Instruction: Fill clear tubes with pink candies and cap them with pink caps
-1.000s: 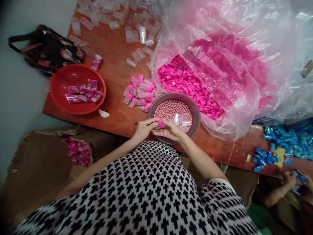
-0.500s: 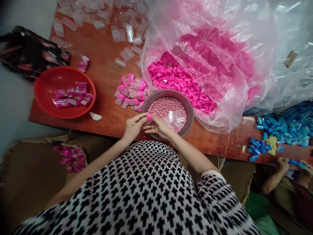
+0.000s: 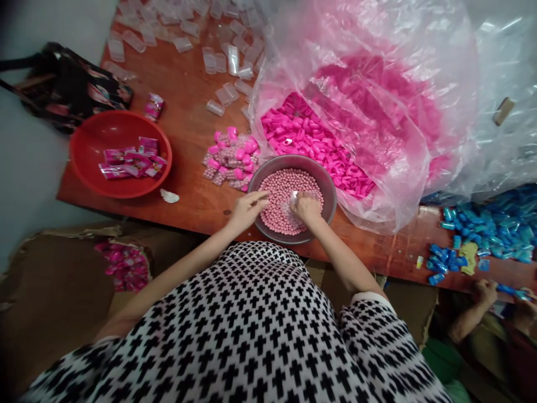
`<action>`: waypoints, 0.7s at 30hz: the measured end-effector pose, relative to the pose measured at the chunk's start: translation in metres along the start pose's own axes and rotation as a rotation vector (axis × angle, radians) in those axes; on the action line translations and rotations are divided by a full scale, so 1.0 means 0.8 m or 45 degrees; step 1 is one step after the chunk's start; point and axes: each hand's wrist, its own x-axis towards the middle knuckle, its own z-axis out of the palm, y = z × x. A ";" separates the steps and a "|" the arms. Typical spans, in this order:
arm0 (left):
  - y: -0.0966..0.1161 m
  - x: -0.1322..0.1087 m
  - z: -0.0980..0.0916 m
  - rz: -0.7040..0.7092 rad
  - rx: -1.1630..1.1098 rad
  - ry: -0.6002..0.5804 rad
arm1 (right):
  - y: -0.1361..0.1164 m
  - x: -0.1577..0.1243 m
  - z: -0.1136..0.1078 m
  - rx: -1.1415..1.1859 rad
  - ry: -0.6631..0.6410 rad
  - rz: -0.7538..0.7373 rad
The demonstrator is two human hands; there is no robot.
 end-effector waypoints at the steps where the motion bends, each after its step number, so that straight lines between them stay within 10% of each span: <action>1: 0.000 -0.003 0.010 -0.034 0.026 -0.070 | 0.005 0.001 0.001 0.092 0.036 -0.089; 8: 0.006 0.005 0.031 -0.011 0.017 -0.130 | 0.017 0.009 -0.002 0.992 0.180 -0.595; 14: -0.004 0.010 0.007 -0.057 0.030 -0.025 | 0.008 0.069 -0.013 0.247 0.275 -0.631; 21: -0.038 0.011 -0.018 -0.225 -0.128 0.190 | -0.048 0.105 0.008 -0.280 -0.001 -0.914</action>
